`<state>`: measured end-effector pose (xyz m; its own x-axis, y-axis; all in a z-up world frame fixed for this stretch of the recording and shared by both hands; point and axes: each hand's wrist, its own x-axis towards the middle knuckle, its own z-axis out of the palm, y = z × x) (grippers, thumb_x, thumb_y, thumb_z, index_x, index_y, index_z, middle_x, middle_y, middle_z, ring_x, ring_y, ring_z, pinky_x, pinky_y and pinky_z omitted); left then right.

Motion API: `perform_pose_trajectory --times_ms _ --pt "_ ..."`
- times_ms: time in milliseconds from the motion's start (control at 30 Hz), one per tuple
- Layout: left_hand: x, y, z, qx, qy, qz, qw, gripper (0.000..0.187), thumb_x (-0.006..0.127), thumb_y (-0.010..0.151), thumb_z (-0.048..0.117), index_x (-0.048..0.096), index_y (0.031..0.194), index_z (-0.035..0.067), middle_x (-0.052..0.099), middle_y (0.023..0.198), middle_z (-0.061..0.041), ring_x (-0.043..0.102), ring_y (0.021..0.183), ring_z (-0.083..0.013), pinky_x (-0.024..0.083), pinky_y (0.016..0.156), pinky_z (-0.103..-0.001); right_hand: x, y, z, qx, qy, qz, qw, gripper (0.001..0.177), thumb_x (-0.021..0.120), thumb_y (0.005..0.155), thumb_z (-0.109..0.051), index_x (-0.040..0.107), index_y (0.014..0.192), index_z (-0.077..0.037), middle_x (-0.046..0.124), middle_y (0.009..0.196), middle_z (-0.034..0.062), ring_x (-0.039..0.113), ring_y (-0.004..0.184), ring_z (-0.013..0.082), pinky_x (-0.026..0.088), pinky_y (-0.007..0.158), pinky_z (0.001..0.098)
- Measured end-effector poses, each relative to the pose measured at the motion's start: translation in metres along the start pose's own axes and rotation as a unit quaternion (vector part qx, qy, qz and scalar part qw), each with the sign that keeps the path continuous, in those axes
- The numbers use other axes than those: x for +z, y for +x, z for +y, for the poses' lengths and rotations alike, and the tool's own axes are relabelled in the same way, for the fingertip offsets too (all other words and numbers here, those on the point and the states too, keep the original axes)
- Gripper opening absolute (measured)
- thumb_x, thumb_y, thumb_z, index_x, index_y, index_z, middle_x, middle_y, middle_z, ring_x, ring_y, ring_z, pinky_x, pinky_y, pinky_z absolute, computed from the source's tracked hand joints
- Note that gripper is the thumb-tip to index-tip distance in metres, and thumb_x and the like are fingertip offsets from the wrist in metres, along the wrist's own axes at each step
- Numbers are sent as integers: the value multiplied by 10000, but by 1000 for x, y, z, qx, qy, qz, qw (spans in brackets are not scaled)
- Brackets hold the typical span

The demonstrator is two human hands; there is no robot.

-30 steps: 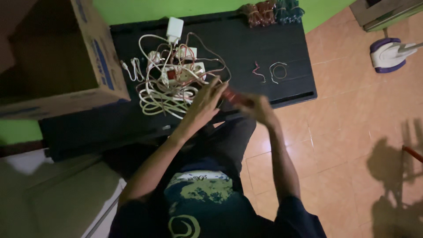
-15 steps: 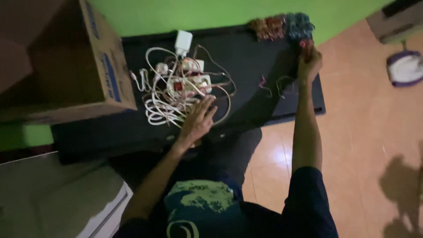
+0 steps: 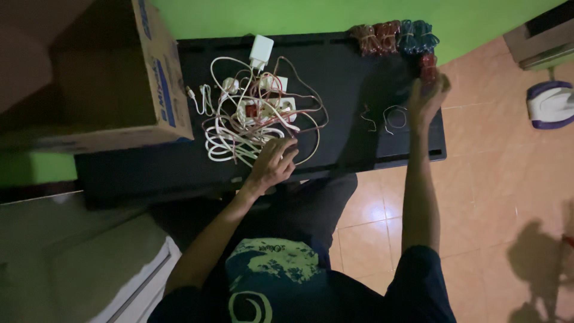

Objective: The person sits on the floor and repeatedly ties small bundles of red and white cables using rubber bands. They pick up a bundle, wrap a rubber band around it, and place the tied bundle on the table. The process is repeated for several bundles.

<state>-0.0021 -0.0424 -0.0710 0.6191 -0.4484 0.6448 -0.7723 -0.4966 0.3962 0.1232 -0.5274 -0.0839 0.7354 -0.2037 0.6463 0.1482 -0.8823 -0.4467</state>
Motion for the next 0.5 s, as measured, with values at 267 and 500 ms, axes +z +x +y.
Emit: perform_pose_trajectory --times_ms 267,500 --pt "-5 -8 -10 -153 39 243 957 241 679 850 26 589 1051 124 558 1086 -99 543 1055 -242 423 951 -457 -8 -67 -199 -50 183 -160 969 247 679 1030 -7 604 1265 -20 678 1218 157 688 1094 261 571 898 342" --pt "-84 -27 -10 -341 106 144 923 362 786 846 153 606 1142 48 599 1130 -198 560 1063 -369 447 907 -502 -28 -115 -329 29 220 -231 947 229 662 956 21 695 1182 12 635 1247 184 673 1082 294 569 882 342"
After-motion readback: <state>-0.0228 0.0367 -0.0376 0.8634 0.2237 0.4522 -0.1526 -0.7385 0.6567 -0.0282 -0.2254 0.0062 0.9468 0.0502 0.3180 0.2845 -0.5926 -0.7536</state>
